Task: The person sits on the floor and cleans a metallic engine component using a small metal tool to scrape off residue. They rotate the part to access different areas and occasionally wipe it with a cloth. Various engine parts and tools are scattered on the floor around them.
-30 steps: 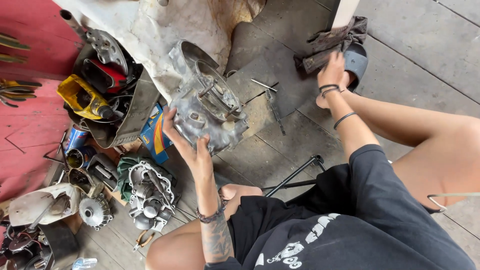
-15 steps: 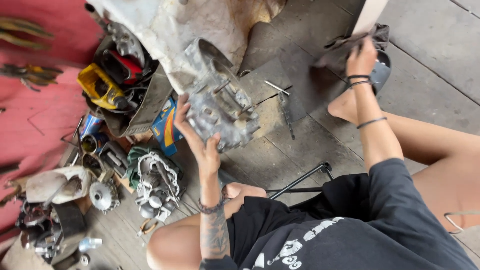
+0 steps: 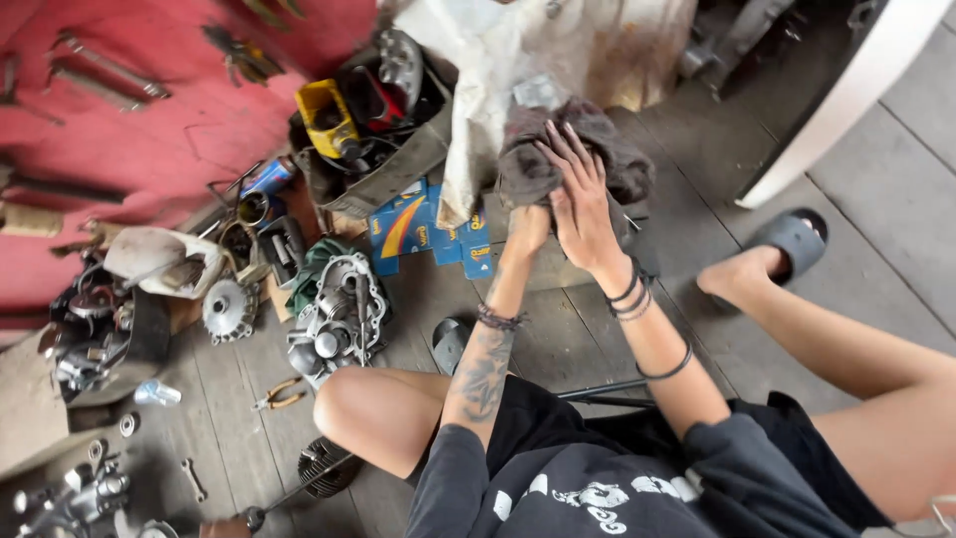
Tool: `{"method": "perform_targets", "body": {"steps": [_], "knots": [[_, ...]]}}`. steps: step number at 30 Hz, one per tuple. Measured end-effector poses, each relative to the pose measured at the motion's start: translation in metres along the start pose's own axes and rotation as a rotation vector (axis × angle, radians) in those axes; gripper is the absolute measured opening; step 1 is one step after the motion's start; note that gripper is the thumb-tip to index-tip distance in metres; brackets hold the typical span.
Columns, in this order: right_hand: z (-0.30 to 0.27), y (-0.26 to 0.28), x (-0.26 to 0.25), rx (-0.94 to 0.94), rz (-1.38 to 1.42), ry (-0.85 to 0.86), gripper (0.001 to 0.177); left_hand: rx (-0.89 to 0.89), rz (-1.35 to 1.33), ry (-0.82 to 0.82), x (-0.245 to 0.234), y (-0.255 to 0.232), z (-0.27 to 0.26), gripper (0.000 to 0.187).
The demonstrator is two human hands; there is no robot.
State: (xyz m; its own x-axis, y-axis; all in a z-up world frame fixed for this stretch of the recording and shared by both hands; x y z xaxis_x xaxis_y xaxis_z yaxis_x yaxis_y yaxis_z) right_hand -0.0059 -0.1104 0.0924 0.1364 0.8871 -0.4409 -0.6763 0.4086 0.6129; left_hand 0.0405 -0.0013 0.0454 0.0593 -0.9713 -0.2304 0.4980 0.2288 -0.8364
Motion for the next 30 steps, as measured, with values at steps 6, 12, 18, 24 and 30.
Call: {"method": "perform_targets", "body": {"steps": [6, 12, 18, 24, 30], "knots": [[-0.041, 0.019, 0.016, 0.07, 0.023, -0.228, 0.047, 0.049, -0.08, -0.112, 0.007, 0.072, -0.013, 0.052], [-0.139, -0.044, 0.046, 0.142, -0.081, -0.25, 0.038, 0.052, -0.204, -0.152, 0.027, 0.105, -0.003, 0.063], [-0.135, -0.073, 0.02, 0.264, -0.014, -0.129, 0.037, 0.176, -0.244, -0.138, 0.024, 0.045, 0.002, 0.066], [-0.085, -0.021, 0.025, 0.209, -0.006, -0.137, 0.033, 0.091, -0.176, -0.122, 0.039, 0.028, 0.0, 0.073], [-0.173, -0.109, 0.073, 0.221, -0.289, -0.049, 0.023, 0.004, -0.196, -0.16, 0.027, 0.032, 0.002, 0.065]]}}
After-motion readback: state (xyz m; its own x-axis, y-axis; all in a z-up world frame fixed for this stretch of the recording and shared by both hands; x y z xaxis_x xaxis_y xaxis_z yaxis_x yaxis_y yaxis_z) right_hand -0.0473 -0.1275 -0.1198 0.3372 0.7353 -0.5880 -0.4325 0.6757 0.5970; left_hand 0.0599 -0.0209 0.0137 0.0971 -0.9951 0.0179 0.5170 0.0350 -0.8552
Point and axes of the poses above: each hand's wrist, its own z-axis towards the middle knuckle, its own x-axis out of the palm, y = z × x, the point moved 7 cm from there along z, towards the middle knuckle, and after that the axes turned 7 degrees about y, right-handed, at the moved point
